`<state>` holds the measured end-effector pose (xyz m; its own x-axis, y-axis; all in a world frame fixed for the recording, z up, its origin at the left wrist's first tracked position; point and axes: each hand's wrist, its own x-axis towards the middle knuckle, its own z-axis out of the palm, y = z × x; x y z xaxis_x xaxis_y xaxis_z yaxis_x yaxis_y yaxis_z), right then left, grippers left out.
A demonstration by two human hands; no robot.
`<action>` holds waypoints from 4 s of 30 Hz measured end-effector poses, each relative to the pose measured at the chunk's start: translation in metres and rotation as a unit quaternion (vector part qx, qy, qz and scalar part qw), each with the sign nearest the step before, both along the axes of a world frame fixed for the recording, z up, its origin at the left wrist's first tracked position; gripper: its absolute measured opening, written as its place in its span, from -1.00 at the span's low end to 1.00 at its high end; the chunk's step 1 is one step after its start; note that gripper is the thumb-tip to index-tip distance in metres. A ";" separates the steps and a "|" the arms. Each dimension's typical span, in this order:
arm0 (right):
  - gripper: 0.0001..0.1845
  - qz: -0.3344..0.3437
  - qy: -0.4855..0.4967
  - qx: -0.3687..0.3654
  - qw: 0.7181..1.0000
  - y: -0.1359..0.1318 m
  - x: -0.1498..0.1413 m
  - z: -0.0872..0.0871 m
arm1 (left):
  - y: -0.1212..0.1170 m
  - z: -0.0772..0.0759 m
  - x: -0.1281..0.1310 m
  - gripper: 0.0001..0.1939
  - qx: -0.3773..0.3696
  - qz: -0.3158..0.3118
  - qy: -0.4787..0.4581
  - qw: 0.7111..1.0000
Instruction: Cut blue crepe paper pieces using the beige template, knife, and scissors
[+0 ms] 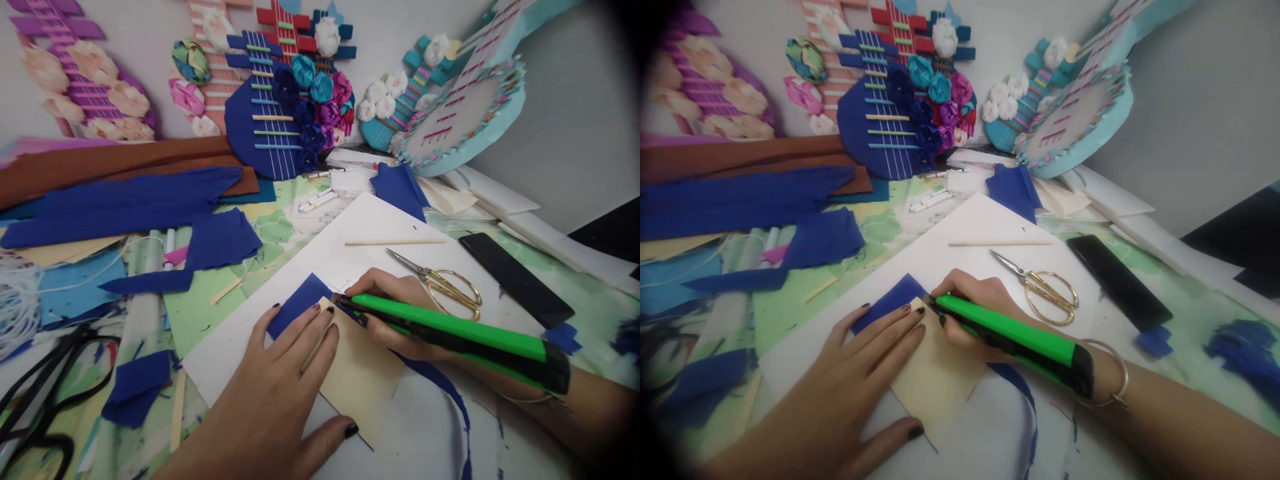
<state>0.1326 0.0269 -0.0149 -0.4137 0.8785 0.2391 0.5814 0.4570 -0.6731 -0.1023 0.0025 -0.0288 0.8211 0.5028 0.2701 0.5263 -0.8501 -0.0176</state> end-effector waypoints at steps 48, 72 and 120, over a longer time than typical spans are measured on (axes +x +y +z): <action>-0.75 -0.033 -0.025 -0.033 0.999 -0.007 0.000 0.010 | -0.001 -0.001 -0.002 -0.30 -0.049 0.005 0.002 0.999; -0.72 -0.009 -0.025 -0.008 1.000 -0.007 0.002 0.008 | -0.001 0.001 -0.001 -0.31 -0.054 0.006 -0.015 0.998; -0.78 0.042 0.013 0.023 0.999 -0.009 0.009 0.009 | -0.002 0.000 -0.001 -0.31 -0.097 0.019 -0.010 0.995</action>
